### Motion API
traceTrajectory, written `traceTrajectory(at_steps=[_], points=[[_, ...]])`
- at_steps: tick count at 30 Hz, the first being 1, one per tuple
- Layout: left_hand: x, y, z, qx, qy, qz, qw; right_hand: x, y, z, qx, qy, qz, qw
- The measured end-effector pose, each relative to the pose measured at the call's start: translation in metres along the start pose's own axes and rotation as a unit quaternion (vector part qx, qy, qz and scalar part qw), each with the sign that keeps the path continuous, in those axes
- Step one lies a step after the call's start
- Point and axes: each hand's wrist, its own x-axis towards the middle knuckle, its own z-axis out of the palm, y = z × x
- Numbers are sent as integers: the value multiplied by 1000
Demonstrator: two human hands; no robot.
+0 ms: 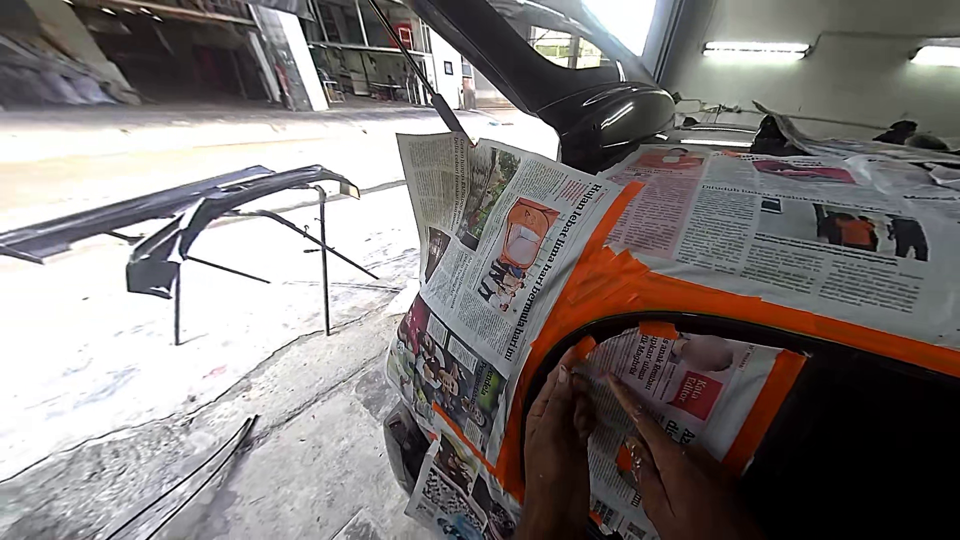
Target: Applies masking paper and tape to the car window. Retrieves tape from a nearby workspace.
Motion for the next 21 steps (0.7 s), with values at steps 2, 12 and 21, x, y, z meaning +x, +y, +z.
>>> traceTrajectory(at_steps=[2, 12, 21], points=[[0, 0, 0, 4, 0, 10, 1000, 0, -3, 0, -21, 22, -24, 999], [1, 2, 1, -11, 14, 0, 1000, 11, -22, 5, -124, 87, -41, 988], [5, 8, 0, 16, -5, -21, 1000, 23, -37, 8, -217, 93, 4, 972]])
